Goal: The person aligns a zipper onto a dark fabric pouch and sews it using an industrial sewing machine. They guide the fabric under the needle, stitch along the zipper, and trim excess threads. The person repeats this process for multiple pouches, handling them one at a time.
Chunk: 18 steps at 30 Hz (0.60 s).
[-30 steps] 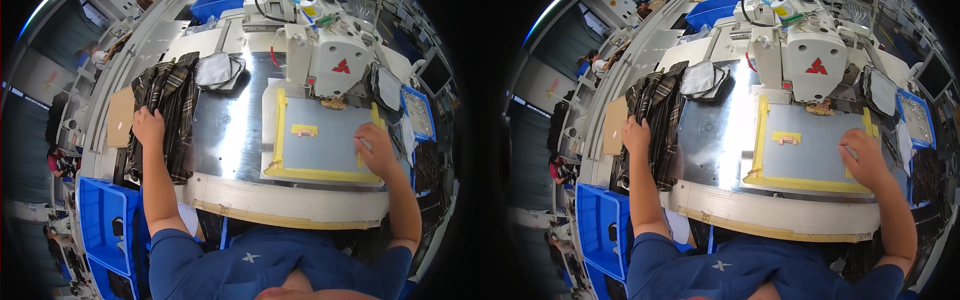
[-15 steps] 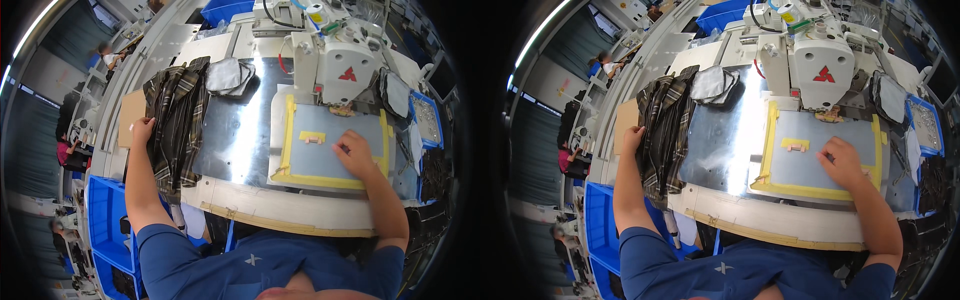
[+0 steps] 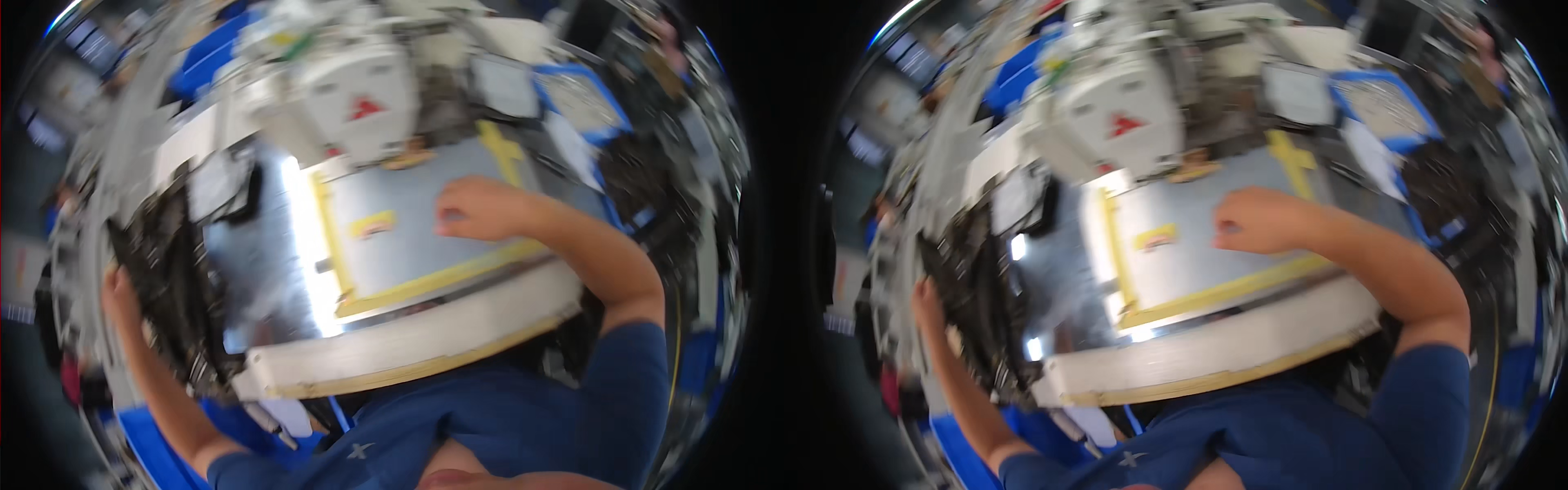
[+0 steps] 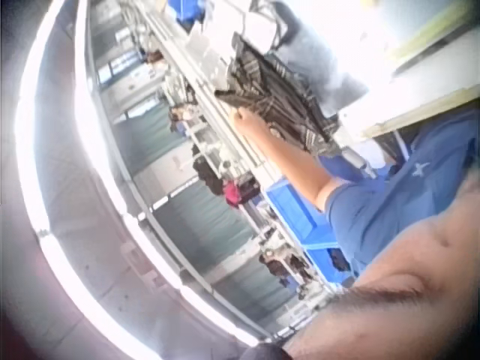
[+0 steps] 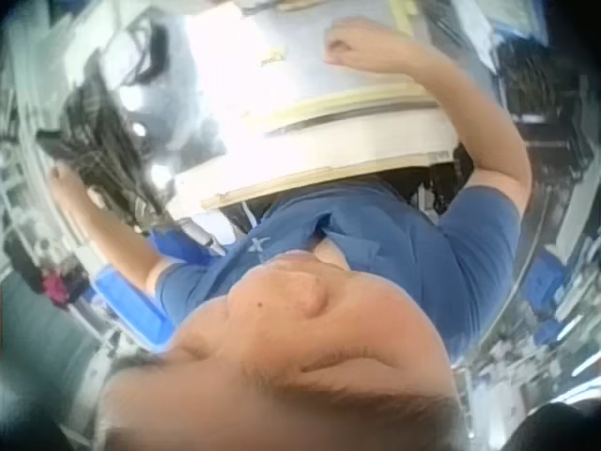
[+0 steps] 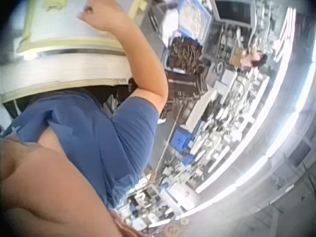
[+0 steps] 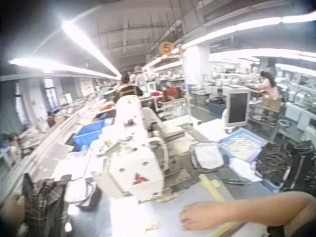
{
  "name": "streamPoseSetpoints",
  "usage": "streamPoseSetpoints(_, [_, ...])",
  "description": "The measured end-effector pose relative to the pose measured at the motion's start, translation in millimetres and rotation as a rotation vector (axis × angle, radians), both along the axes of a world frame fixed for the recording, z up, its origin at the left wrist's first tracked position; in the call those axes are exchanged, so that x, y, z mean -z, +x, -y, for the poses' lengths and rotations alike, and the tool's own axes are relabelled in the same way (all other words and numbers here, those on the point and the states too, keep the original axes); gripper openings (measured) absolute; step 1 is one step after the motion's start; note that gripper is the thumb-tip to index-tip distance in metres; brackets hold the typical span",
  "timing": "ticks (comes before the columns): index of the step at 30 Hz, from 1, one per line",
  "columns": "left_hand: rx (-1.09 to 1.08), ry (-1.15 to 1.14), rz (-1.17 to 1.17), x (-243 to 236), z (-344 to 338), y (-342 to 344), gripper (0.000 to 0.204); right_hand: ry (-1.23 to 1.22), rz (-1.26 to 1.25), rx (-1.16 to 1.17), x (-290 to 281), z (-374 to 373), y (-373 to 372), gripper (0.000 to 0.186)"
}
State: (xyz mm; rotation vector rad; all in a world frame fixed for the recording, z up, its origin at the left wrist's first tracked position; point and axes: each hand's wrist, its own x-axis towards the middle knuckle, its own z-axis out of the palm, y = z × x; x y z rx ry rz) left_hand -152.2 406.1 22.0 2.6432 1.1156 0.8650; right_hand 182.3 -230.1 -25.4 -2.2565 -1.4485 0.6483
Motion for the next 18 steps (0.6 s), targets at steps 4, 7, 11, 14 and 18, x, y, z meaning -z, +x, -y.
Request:
streamPoseSetpoints(4, [0.043, -0.017, -0.208, -18, 104, 0, 0.034, -0.088, 0.160, 0.132, -92, 72, 5, 0.040])
streamPoseSetpoints(7, [0.043, 0.244, -0.316, -8, 204, 24, 0.024, -0.135, 0.093, 0.416, -135, 136, -5, 0.047])
streamPoseSetpoints(11, [0.222, 0.171, -0.296, 15, 209, 39, 0.029, -0.267, 0.338, 0.632, -88, 250, -54, 0.068])
streamPoseSetpoints(14, [0.317, 0.160, -0.270, 13, 229, 50, 0.029, -0.636, 0.335, 0.921, -12, 273, -109, 0.094])
streamPoseSetpoints(18, [0.321, 0.126, -0.309, 18, 226, 45, 0.027, -0.859, 0.083, 1.264, -12, 309, -125, 0.108])
